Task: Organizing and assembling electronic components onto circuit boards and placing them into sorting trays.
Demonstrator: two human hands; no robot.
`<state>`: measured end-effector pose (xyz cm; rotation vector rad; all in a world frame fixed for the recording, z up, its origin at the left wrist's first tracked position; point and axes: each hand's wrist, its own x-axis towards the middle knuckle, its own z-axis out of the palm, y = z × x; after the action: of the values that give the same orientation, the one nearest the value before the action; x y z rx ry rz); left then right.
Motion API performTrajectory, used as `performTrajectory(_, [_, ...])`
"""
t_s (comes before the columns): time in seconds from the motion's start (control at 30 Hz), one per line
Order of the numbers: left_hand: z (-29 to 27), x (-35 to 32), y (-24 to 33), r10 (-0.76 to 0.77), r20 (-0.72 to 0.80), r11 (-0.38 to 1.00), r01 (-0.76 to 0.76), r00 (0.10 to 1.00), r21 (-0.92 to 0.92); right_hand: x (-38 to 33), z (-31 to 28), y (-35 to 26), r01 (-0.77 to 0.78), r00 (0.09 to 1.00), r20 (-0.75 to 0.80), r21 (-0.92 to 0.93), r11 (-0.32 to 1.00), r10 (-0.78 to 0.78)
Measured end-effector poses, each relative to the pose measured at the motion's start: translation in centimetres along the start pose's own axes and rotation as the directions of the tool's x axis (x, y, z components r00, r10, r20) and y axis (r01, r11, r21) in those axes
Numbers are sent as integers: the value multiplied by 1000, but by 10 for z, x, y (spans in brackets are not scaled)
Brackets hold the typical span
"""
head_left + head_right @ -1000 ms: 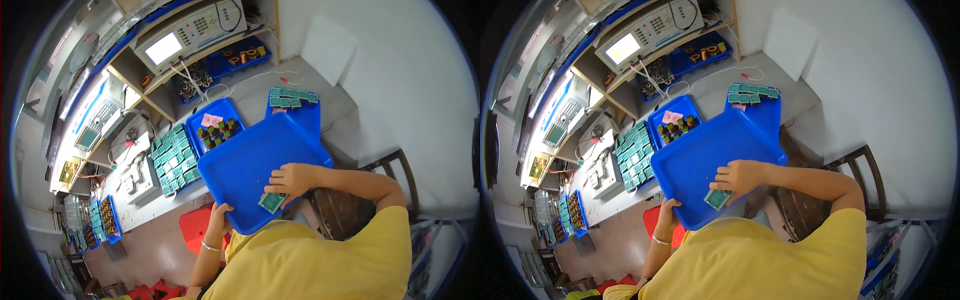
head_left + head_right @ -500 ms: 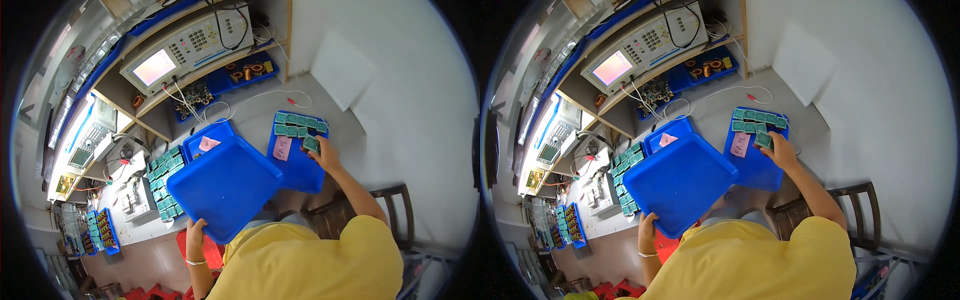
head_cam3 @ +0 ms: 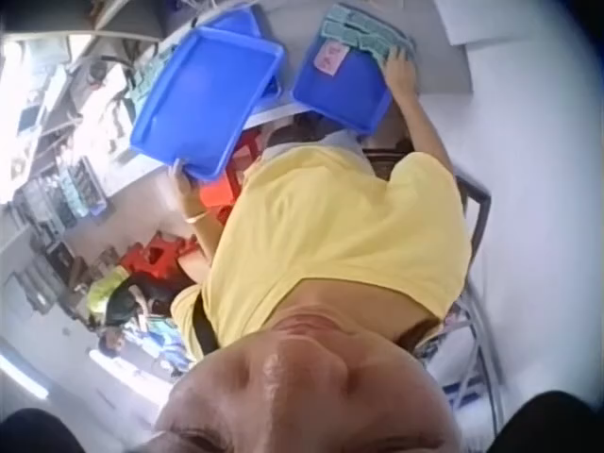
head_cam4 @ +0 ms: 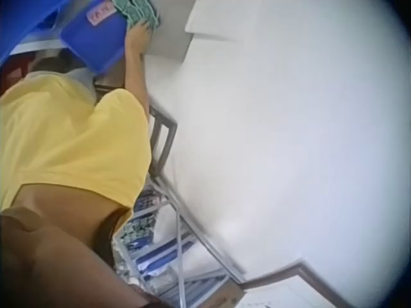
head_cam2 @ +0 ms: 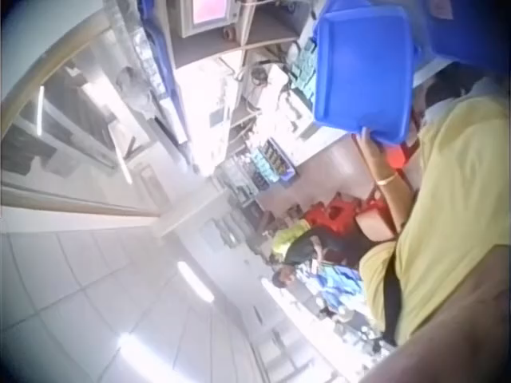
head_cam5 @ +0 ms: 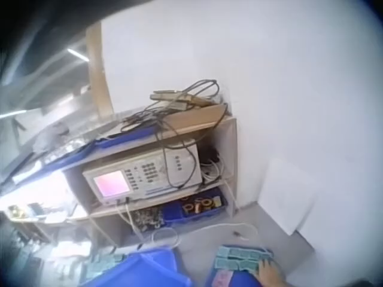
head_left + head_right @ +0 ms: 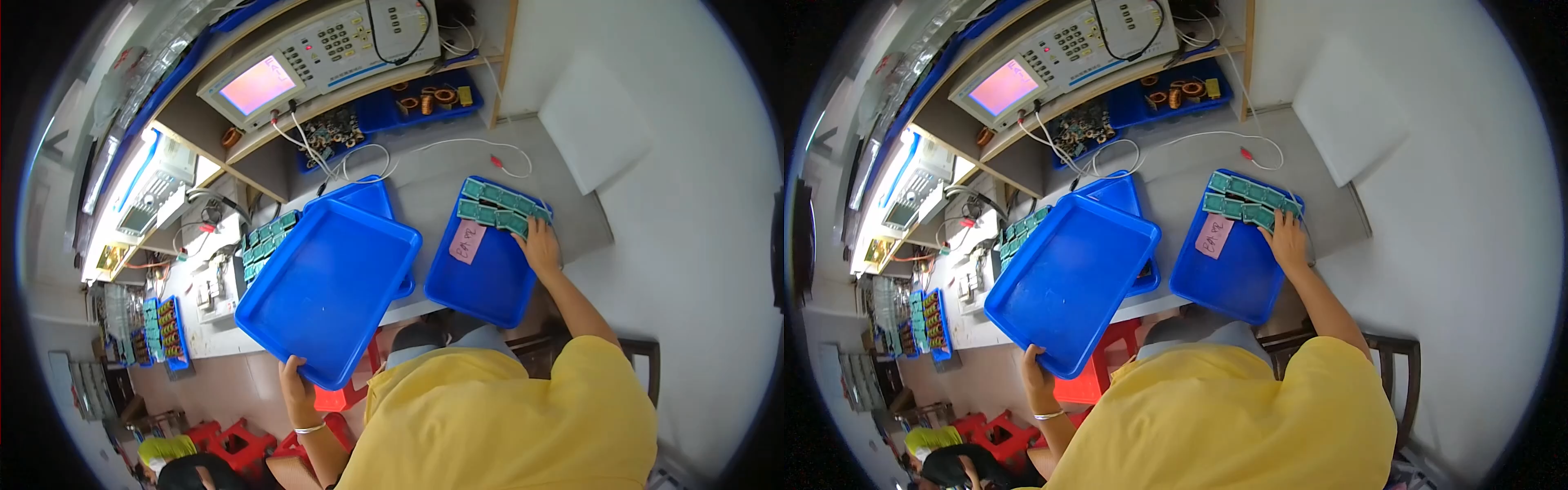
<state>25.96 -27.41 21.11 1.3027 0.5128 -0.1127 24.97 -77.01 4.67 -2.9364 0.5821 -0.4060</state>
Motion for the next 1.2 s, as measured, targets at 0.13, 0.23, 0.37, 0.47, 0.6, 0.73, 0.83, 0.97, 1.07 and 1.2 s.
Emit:
performTrajectory(0.13, [-9,-21,-16,-4,-121,997,-5,993,-76,-1,5,4,37,998,-51,26,999,-35])
performTrajectory(0.23, [-27,-36,-36,-61,-160,988,37,985,-148,-4,5,7,-84,996,48,62,995,81])
performTrajectory(0.37, [-26,-64,-49,-55,-231,977,4,972,-213,-11,-2,-15,-206,976,87,107,973,197])
performTrajectory(0.47, [-35,-75,-62,-65,-273,966,-8,960,-258,-16,8,-13,-68,992,-102,-4,998,68])
performTrajectory(0.6, [-24,-98,-64,-106,-356,909,-55,928,-414,-18,4,-12,-15,961,-269,174,985,62])
performTrajectory(0.73, [-31,-115,-68,-40,-372,875,-147,928,-461,-84,23,14,-370,854,-83,596,713,513])
performTrajectory(0.83, [-38,-118,-73,-33,-396,870,-168,917,-463,-136,20,14,-741,670,600,506,442,438])
performTrajectory(0.97, [-38,-108,-73,-14,-415,913,-158,910,-376,-154,64,9,-642,755,421,632,434,503])
performTrajectory(1.07, [-18,-112,-61,36,-420,940,-173,907,-293,-138,59,22,-631,716,309,670,392,626])
performTrajectory(1.2, [-27,-104,-68,38,-438,916,-207,898,-345,-112,60,52,-486,740,81,751,447,668])
